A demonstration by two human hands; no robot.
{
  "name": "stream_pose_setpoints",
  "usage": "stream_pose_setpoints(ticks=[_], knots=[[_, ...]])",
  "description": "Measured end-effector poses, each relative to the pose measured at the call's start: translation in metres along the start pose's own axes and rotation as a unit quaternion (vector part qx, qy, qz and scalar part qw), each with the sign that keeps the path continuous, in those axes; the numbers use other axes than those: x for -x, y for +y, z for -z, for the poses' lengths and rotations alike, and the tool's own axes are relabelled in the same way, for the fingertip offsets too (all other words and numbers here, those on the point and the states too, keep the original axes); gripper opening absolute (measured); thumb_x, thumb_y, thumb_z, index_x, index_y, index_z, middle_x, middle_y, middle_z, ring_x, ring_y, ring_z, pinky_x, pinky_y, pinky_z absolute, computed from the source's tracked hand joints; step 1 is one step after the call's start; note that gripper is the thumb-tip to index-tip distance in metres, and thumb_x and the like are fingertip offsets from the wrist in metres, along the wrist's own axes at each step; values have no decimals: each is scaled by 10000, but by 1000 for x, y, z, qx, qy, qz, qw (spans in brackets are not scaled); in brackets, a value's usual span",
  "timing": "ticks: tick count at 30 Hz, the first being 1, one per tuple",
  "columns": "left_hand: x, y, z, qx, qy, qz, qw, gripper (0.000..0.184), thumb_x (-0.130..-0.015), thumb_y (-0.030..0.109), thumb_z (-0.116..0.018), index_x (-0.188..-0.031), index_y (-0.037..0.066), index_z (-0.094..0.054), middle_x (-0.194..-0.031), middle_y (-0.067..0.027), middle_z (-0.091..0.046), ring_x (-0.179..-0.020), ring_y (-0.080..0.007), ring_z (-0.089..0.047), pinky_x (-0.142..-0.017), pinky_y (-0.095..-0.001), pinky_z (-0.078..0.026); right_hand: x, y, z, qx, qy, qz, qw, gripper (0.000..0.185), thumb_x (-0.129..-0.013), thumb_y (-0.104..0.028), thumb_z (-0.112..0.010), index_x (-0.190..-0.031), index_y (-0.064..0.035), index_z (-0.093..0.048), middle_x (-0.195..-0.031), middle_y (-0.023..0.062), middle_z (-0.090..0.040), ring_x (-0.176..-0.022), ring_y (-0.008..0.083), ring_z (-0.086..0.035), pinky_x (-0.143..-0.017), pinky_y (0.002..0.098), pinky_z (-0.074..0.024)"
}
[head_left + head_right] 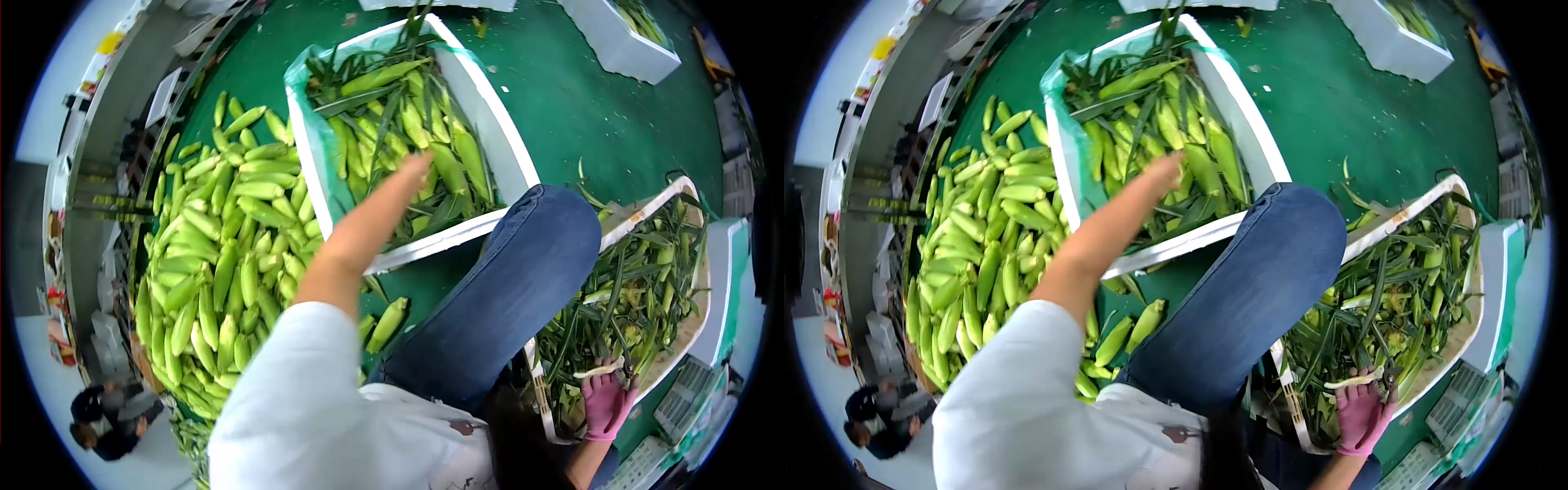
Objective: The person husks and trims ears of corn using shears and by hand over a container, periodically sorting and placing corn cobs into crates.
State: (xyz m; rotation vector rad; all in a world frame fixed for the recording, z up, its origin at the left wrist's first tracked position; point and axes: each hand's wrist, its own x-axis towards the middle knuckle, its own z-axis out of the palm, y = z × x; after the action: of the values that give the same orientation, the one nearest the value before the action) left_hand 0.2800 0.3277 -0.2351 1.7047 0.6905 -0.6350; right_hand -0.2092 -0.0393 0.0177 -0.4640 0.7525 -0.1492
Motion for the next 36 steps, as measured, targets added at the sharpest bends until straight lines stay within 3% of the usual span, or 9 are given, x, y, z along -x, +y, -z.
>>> stream_pose_setpoints(ticks=[5, 10, 13, 16, 20, 22, 29, 34, 36], knots=[[-73, -59, -116, -176, 171, -15, 969, 895, -711, 467, -850, -1335, -61, -483, -1254, -214, -612, -1041, -359, -645, -926, -464, -515, 30, 10, 21, 85, 39, 6, 996, 605, -946, -434, -603, -1383, -35, -478, -1292, 141, -575, -1220, 326, -543, -1007, 483, -486], [12, -22, -54, 207, -97, 22, 973, 570, -823, 168, -799, -1294, -4, -528, -1166, -128, -667, -1042, -281, -648, -883, -437, -515, 45, 21, 24, 54, 69, 27, 996, 636, -898, -398, -685, -1370, -24, -480, -1195, 119, -605, -1162, 314, -579, -959, 449, -526], [105, 27, -26, 227, -90, -201, 948, 542, -874, 95, -745, -1348, 36, -490, -1248, -79, -634, -1135, -227, -604, -930, -367, -486, 42, 17, 30, 79, 31, 76, 993, 669, -870, -356, -728, -1382, -14, -466, -1170, 108, -597, -1161, 308, -581, -947, 426, -535], [161, 104, -32, 322, -176, -425, 827, 508, -926, 64, -673, -1377, 77, -437, -1272, -50, -597, -1190, -179, -556, -983, -332, -446, 32, -1, 18, 157, -39, 93, 982, 708, -888, -416, -707, -1434, -67, -419, -1248, 93, -574, -1199, 284, -541, -923, 405, -514], [268, 209, -78, 342, -345, -507, 712, 467, -914, 91, -692, -1313, 114, -450, -1244, -68, -593, -1177, -258, -577, -1032, -494, -459, 17, -32, 4, 164, -74, 211, 961, 760, -883, -377, -673, -1486, -40, -356, -1466, 113, -448, -1332, 303, -466, -1135, 477, -345], [324, 236, -112, 314, -440, -490, 684, 472, -898, 99, -705, -1305, 89, -466, -1276, -96, -592, -1198, -277, -576, -1051, -486, -452, 12, -57, 1, 196, -73, 283, 936, 710, -890, -334, -634, -1462, -6, -369, -1452, 121, -455, -1364, 315, -439, -1172, 480, -287], [431, 192, -250, 104, -725, -402, 549, 776, -759, 232, -796, -1424, 38, -447, -1390, -155, -533, -1323, -378, -496, -1118, -525, -384, 29, -112, 26, 217, 48, 472, 853, 527, -912, -172, -539, -1385, 27, -420, -1235, 151, -577, -1213, 282, -553, -1106, 427, -389], [464, 98, -313, 30, -795, -94, 599, 773, -806, 423, -667, -1407, -8, -442, -1382, -235, -520, -1278, -401, -517, -1068, -529, -425, 52, -120, 29, 387, 171, 512, 747, 655, -814, -135, -688, -1403, -5, -434, -1164, 78, -582, -1108, 206, -573, -990, 338, -445], [453, 66, -330, 4, -796, 39, 604, 775, -836, 498, -622, -1414, 13, -443, -1386, -229, -523, -1268, -383, -529, -1060, -513, -433, 55, -123, 22, 453, 181, 458, 744, 762, -755, -237, -780, -1392, 9, -442, -1188, 140, -578, -1130, 247, -564, -997, 345, -437]])
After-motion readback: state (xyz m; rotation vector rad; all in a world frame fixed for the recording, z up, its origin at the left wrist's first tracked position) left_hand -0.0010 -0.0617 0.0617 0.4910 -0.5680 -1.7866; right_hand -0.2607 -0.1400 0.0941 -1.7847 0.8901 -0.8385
